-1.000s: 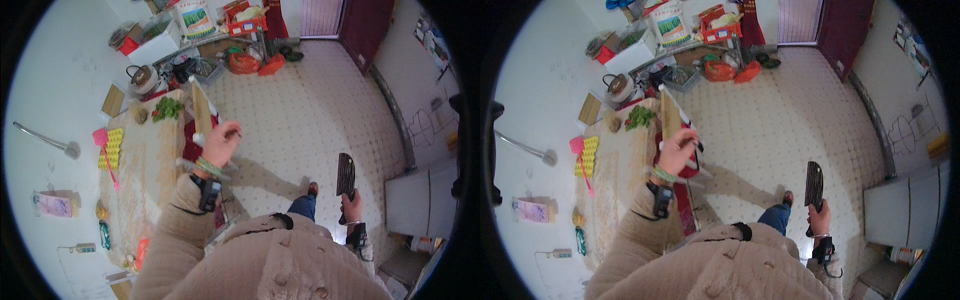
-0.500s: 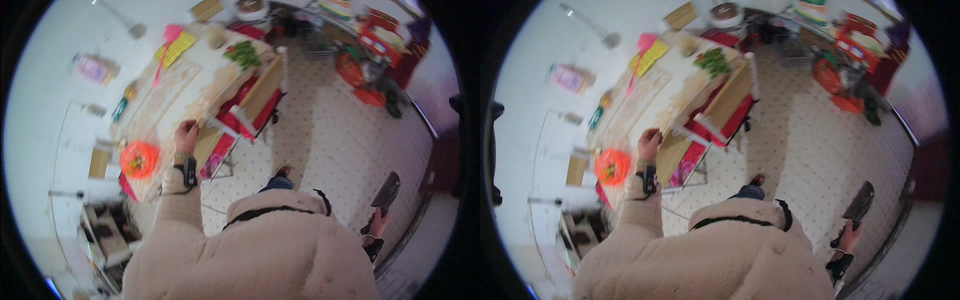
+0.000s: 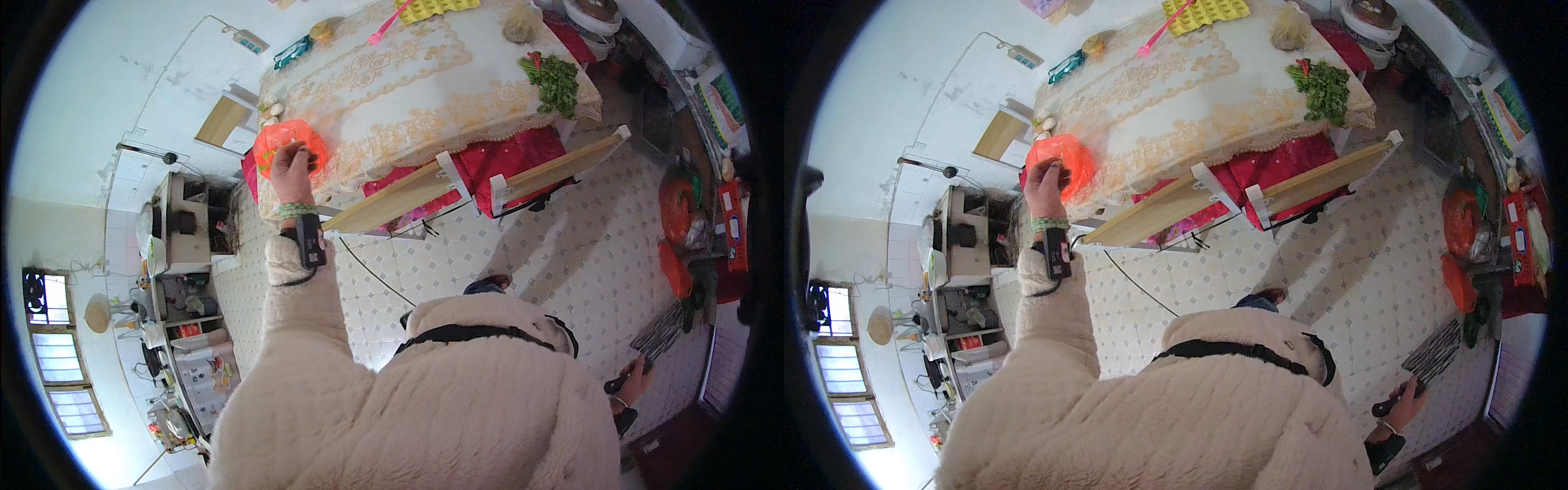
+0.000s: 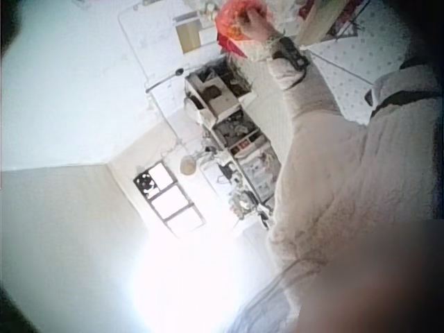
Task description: The person peels a green vegetable and a long white root vegetable with a knife, collecting the peels in an orange plastic bag on the table. The person then opens the refrigerator and retrieves a carrot and a plastic bag containing a white substance.
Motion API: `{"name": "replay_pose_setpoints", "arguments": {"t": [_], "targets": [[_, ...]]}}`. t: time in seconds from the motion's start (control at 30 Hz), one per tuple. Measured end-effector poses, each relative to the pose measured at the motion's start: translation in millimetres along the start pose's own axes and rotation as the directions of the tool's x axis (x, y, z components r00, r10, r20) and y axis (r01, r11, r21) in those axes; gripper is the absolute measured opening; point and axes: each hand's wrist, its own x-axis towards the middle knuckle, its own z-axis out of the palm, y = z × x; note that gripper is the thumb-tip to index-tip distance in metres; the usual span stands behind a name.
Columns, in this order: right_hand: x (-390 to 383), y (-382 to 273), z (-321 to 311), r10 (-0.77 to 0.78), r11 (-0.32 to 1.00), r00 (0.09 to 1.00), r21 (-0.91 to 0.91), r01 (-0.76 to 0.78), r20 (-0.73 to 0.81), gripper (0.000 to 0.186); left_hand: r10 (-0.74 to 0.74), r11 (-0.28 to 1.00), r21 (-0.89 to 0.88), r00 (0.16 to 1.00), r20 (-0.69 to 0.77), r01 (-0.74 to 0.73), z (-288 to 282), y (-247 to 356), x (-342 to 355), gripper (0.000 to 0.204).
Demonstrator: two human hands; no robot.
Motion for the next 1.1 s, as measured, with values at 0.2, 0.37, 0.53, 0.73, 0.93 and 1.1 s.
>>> {"name": "replay_pose_setpoints", "arguments": {"t": [0.2,0.37,0.53,0.73,0.93,1.1], "targets": [[57.5,-13.5,-20.9,-0.008,0.992,0.997,-0.126,0.018,0.082,0.023,0.004,0.991,0.134,1.0,-0.022,-0.001,20.8,-20.9,-15.2,0.01],[124.6,-10.5,-47.5,0.039,0.966,0.991,-0.259,-0.005,0.124,0.039,-0.204,0.893,0.372,0.964,-0.171,0.255,-35.8,-61.5,-29.1,0.015],[152.4,-36.4,-9.3,-0.03,0.937,0.996,-0.344,0.058,0.084,0.044,-0.16,0.892,0.391,0.967,-0.198,0.227,-109.1,-96.7,2.5,0.018],[145.8,-67.2,100.9,-0.303,0.817,0.945,-0.476,0.324,0.123,0.051,-0.252,0.879,0.326,0.92,-0.3,0.347,-164.9,-106.6,69.9,0.02],[124.1,-94.4,179.3,-0.168,0.841,0.963,-0.478,0.252,0.213,0.072,-0.319,0.796,0.436,0.903,-0.289,0.42,-201.6,-136.3,93.4,0.02],[124.6,-115.6,201.7,-0.096,0.799,0.958,-0.554,0.236,0.269,0.073,-0.259,0.739,0.589,0.945,-0.199,0.327,-203.8,-163.7,146.3,0.024]]}}
